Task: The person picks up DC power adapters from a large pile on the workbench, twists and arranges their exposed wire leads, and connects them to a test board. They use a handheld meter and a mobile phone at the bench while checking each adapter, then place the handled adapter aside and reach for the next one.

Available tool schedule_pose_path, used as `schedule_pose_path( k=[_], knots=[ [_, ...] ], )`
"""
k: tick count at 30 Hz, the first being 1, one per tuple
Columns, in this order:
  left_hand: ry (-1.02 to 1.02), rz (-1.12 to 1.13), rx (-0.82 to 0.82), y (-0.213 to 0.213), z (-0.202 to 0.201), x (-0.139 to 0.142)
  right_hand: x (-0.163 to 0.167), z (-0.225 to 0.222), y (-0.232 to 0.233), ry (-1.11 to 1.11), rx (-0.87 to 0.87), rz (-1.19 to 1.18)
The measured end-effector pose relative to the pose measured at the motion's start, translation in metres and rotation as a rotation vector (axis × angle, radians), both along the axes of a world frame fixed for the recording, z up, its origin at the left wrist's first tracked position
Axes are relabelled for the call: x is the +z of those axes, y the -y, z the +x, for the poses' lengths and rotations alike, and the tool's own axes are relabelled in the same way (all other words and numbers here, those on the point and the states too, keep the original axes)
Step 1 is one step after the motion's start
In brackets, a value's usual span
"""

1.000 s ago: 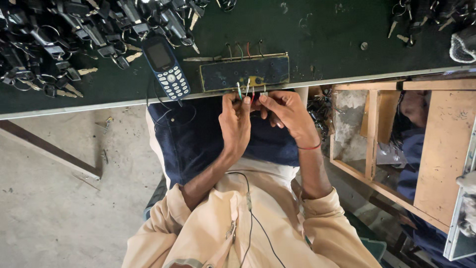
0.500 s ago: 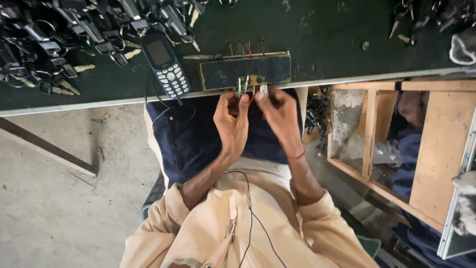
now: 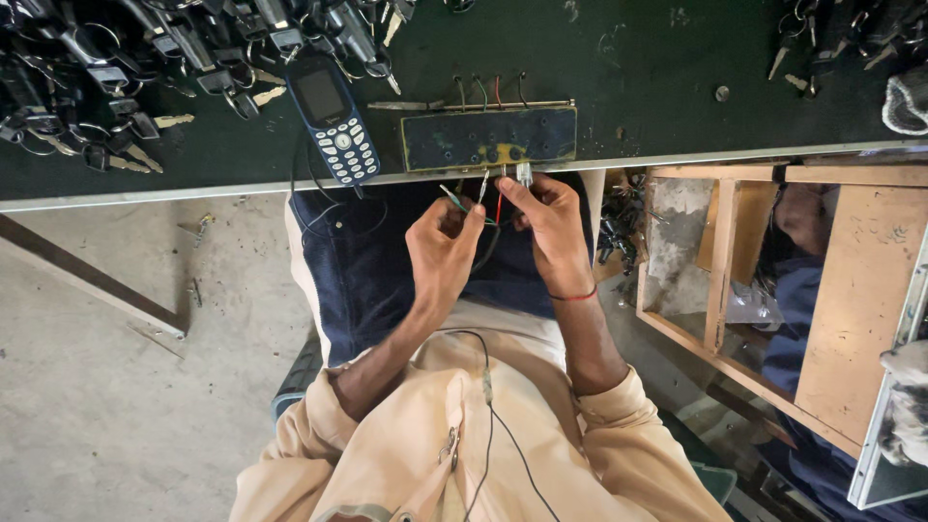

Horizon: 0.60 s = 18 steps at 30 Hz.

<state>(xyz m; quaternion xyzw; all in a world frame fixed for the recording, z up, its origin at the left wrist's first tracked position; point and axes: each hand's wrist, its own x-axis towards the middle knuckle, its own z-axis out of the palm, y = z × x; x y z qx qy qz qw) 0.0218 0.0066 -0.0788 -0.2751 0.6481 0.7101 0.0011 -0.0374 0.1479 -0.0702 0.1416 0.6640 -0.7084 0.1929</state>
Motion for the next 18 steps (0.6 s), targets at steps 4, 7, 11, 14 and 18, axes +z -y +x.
schedule_pose_path(
  k=[4, 7, 11, 14, 18],
  knots=[
    [0.005, 0.037, 0.025, -0.0031, -0.0004, -0.0003, -0.0029, -0.0018, -0.0024, -0.016, 0.017, -0.026],
    [-0.079, 0.082, 0.084, -0.0055, 0.0005, -0.0002, -0.0036, -0.0027, -0.0029, -0.010, 0.020, -0.057],
    [-0.041, 0.023, 0.085, -0.0069, 0.0028, 0.0007, -0.0017, -0.0031, -0.0029, 0.015, 0.028, -0.039],
    [-0.032, 0.009, 0.078, -0.0063, 0.0024, 0.0012, -0.0001, -0.0039, -0.0034, 0.014, 0.039, -0.037],
    [-0.002, 0.018, 0.068, -0.0066, 0.0034, 0.0019, -0.0012, -0.0049, -0.0050, 0.014, 0.050, -0.043]
  ],
)
